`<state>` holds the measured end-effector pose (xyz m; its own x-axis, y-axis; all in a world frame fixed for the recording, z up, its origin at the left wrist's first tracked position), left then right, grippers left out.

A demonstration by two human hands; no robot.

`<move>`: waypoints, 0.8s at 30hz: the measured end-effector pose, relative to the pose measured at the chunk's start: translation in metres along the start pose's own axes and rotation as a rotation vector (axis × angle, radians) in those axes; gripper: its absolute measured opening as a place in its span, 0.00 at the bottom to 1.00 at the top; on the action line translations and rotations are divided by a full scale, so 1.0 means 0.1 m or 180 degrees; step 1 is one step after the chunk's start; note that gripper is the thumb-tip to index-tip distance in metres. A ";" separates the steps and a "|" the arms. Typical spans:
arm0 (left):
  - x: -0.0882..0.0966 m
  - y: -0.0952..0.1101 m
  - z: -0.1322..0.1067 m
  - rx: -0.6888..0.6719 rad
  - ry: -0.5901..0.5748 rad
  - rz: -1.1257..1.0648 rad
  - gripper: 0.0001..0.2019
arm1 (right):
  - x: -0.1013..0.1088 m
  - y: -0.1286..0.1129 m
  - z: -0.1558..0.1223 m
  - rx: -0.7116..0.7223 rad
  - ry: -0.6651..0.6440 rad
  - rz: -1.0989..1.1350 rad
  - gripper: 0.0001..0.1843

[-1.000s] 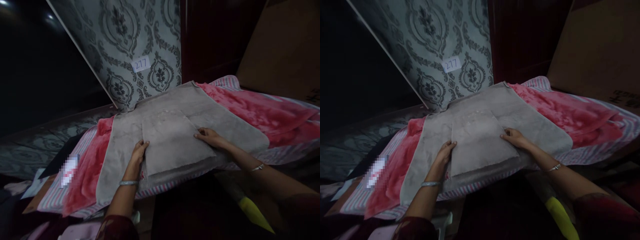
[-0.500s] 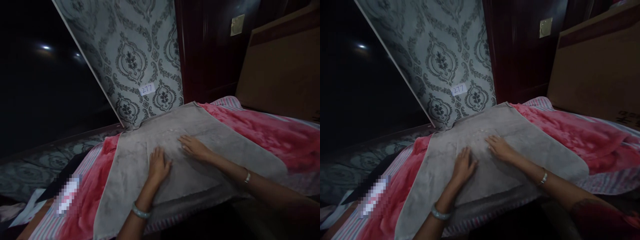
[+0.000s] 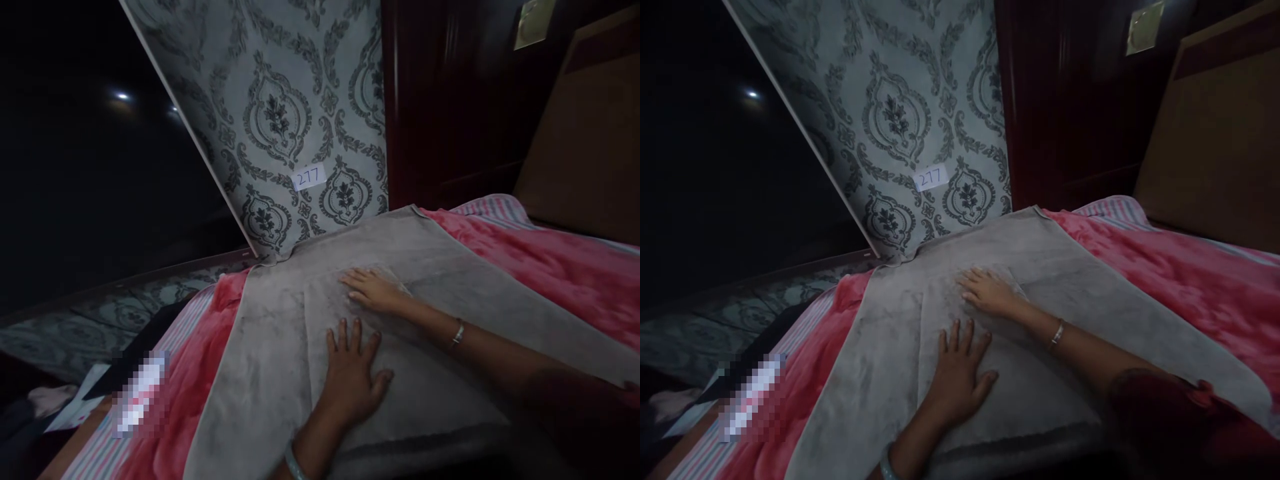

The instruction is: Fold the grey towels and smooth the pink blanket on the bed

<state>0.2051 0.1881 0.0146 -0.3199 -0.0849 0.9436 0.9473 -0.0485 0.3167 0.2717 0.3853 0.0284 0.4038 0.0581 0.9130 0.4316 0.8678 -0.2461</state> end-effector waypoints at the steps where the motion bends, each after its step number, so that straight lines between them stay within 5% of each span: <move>1: 0.00 0.00 0.00 0.0012 -0.0008 -0.0015 0.35 | -0.03 -0.04 0.09 0.0001 0.0039 -0.0059 0.31; 10: 0.04 -0.06 0.02 0.0118 0.0051 -0.0393 0.32 | -0.41 -0.05 0.19 -0.0129 -0.0144 0.0006 0.32; 14: 0.41 -0.31 0.44 0.0363 0.0713 -0.0769 0.24 | -0.32 0.03 0.29 -0.0230 -0.0234 0.0179 0.31; 17: 0.61 -0.55 0.87 0.0551 0.0965 -0.0414 0.26 | -0.20 0.14 0.34 -0.0491 0.0032 0.0024 0.30; 20: 0.52 -0.75 1.19 0.0818 0.0685 0.0007 0.31 | -0.18 0.23 0.29 -0.0680 0.0054 -0.0330 0.30; 24: 0.27 -0.90 1.29 0.0924 0.0535 0.0062 0.34 | -0.29 0.30 0.18 -0.0865 -0.0120 -0.0413 0.31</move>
<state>0.1141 0.3183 0.0236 -0.2773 -0.2473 0.9284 0.9113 0.2383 0.3357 0.2580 0.4184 0.0002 0.3031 -0.0221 0.9527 0.6798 0.7056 -0.2000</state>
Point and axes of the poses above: each hand's wrist, its own z-axis towards the middle knuckle, its own x-axis out of the back of the hand, y = z × x, the point moved 3 cm from there along z, towards the middle knuckle, and after that the axes turned 4 degrees about y, right-handed, at the moved point
